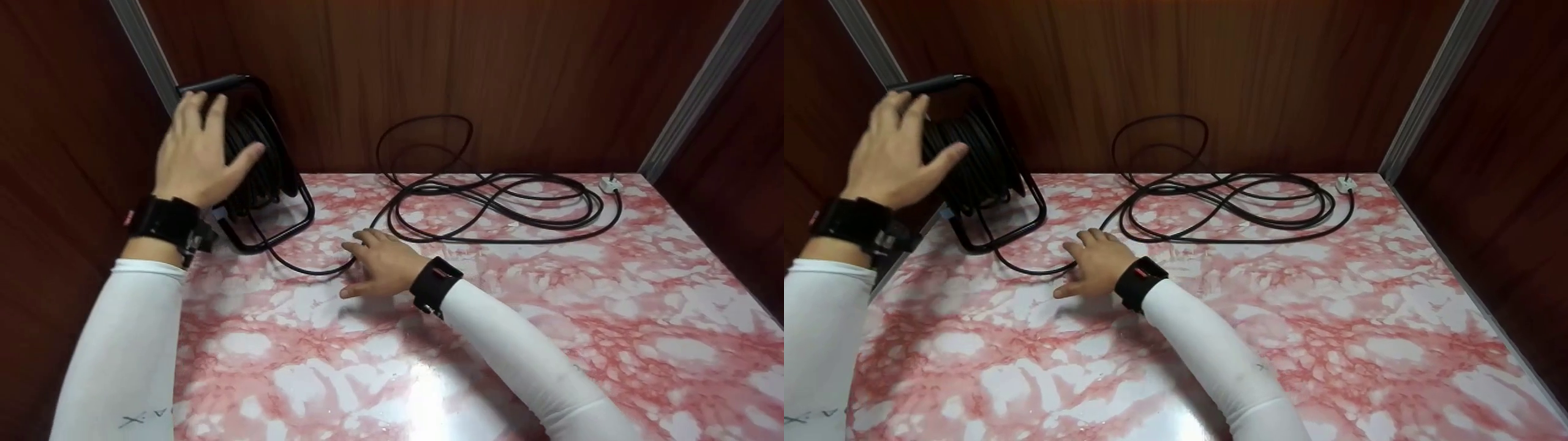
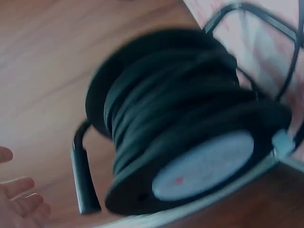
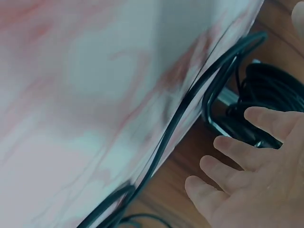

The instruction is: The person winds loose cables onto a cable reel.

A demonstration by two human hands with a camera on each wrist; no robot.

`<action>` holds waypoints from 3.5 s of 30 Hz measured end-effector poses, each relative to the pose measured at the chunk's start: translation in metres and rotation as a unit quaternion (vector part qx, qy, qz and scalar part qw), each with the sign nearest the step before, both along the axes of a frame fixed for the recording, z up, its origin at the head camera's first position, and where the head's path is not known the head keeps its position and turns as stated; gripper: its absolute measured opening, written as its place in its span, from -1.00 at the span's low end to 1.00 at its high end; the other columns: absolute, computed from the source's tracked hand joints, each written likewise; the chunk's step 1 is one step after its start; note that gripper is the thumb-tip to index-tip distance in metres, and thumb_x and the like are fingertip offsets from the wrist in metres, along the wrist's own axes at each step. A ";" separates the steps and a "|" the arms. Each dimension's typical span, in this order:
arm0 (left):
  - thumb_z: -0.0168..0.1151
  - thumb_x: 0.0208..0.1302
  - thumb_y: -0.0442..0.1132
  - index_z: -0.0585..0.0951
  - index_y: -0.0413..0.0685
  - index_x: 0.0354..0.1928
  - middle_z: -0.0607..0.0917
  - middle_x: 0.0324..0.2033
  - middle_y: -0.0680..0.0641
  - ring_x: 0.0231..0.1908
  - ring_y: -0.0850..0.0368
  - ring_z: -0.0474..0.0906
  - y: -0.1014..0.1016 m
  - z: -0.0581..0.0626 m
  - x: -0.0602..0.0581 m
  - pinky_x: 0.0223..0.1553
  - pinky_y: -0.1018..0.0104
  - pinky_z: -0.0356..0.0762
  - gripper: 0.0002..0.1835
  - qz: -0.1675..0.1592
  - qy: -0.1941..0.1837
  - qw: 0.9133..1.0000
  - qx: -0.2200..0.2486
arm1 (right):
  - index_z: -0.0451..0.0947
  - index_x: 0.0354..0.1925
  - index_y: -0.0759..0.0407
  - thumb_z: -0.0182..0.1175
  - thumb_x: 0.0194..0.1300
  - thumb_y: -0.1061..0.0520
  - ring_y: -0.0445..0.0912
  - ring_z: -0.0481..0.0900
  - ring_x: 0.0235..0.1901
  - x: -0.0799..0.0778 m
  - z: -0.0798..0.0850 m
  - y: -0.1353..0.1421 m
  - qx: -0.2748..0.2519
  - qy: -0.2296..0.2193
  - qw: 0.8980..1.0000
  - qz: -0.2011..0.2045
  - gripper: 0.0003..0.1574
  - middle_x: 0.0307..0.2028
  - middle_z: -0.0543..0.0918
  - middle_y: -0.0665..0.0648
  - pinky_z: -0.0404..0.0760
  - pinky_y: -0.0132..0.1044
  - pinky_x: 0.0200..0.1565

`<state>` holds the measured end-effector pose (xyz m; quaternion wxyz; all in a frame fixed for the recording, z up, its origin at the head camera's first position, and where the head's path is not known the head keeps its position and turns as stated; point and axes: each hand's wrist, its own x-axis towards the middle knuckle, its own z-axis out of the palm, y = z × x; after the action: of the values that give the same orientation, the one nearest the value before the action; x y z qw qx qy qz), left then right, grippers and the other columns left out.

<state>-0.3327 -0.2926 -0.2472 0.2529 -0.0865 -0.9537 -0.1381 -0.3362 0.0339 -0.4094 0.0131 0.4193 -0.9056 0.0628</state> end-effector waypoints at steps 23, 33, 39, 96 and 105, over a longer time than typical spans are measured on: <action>-0.13 0.53 0.36 -0.30 -0.26 0.66 -0.09 0.60 -0.43 0.55 -0.42 -0.02 -0.043 0.036 -0.037 0.45 -0.34 0.06 0.07 0.078 -0.088 0.990 0.077 | 0.57 0.30 0.09 0.36 0.33 -0.43 0.01 0.50 -0.05 -0.003 -0.019 -0.065 0.018 0.052 0.997 0.054 -0.16 -0.05 0.56 0.11 0.58 -0.14 -0.07; -0.03 0.48 0.38 -0.24 -0.29 0.66 -0.14 0.62 -0.34 0.39 -0.53 0.25 -0.044 0.029 -0.053 0.35 -0.34 0.24 0.13 0.077 -0.093 0.989 0.079 | 0.69 0.02 0.03 0.40 0.41 -0.14 0.04 0.58 -0.05 -0.004 -0.023 -0.072 0.021 0.069 0.996 0.044 -0.63 -0.07 0.63 0.09 0.60 -0.11 -0.02; 0.00 0.46 0.39 -0.18 -0.32 0.65 -0.08 0.57 -0.39 0.32 -0.56 0.30 -0.045 0.029 -0.059 0.30 -0.38 0.28 0.14 0.086 -0.091 0.989 0.077 | 0.68 -0.06 0.04 0.35 0.45 -0.16 0.03 0.58 -0.06 -0.005 -0.024 -0.069 0.027 0.065 0.997 0.040 -0.67 -0.10 0.63 0.09 0.59 -0.10 -0.05; -0.28 0.69 0.17 0.52 -0.39 0.03 0.68 -0.19 -0.47 -0.22 -0.53 0.65 0.048 -0.003 -0.011 -0.22 -0.38 0.54 -0.33 0.202 0.093 0.974 0.052 | 0.77 -0.05 -0.01 0.19 0.60 -0.09 -0.14 0.62 -0.23 -0.060 -0.018 0.118 -0.144 -0.177 0.973 0.017 -0.71 -0.23 0.76 0.04 0.56 -0.13 -0.07; -0.21 0.70 0.09 0.52 -0.40 0.02 0.69 -0.18 -0.44 -0.19 -0.51 0.67 0.080 -0.006 -0.006 -0.21 -0.37 0.57 -0.40 0.199 0.101 0.973 0.052 | 0.80 -0.10 -0.10 0.20 0.59 -0.12 -0.14 0.63 -0.18 -0.060 -0.014 0.147 -0.149 -0.198 0.969 0.009 -0.72 -0.16 0.78 -0.04 0.54 -0.15 -0.06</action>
<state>-0.3385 -0.2127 -0.2533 0.3748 0.1049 -0.9127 -0.1248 -0.3957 0.1809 -0.4239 -0.1050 0.3998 -0.8668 0.2788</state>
